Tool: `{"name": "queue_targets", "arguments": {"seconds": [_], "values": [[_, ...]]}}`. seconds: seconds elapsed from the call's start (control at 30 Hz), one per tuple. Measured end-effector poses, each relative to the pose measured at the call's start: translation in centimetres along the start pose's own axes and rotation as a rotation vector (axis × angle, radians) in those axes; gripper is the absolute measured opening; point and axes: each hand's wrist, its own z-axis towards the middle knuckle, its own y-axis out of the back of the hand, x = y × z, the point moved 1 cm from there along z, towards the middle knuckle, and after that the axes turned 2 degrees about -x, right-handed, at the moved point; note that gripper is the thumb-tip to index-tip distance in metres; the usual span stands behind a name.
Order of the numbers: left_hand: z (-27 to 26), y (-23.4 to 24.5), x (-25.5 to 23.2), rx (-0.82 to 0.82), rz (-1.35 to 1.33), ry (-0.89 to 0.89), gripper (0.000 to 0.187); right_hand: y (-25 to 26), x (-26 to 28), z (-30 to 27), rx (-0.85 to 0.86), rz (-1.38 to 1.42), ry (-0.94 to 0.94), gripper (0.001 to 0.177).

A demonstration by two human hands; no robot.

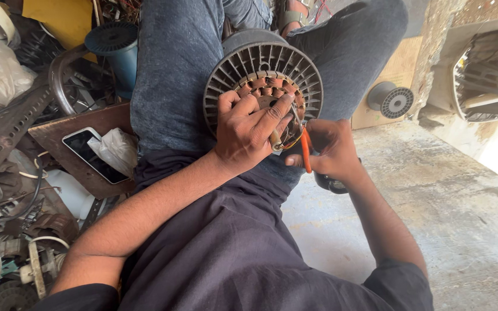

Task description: The person sits on the floor and uses pliers and a screwdriver to remove old copper windings from a motor armature. They repeatedly cut and pull out the wires from the slots.

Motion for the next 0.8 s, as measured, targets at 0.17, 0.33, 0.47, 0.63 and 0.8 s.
{"name": "queue_targets", "arguments": {"seconds": [0.17, 0.33, 0.47, 0.63, 0.8], "values": [[0.1, 0.2, -0.1, -0.013, -0.008, -0.004, 0.042, -0.6, -0.8, 0.2, -0.066, -0.143, 0.145, 0.038], [0.4, 0.5, -0.2, 0.015, 0.008, -0.020, 0.043, -0.3, -0.8, 0.0, -0.134, -0.289, 0.116, 0.036], [0.5, 0.4, -0.2, 0.021, -0.012, -0.012, 0.043, 0.3, 0.7, 0.5, -0.086, -0.297, 0.092, 0.038], [0.8, 0.8, -0.4, 0.030, -0.015, -0.021, 0.047, 1.4, 2.4, 1.6, -0.011, -0.199, 0.049, 0.041], [0.8, 0.3, -0.2, 0.057, -0.006, -0.023, 0.052, 0.9, 1.4, 1.4, -0.024, -0.196, 0.038, 0.044]]}}
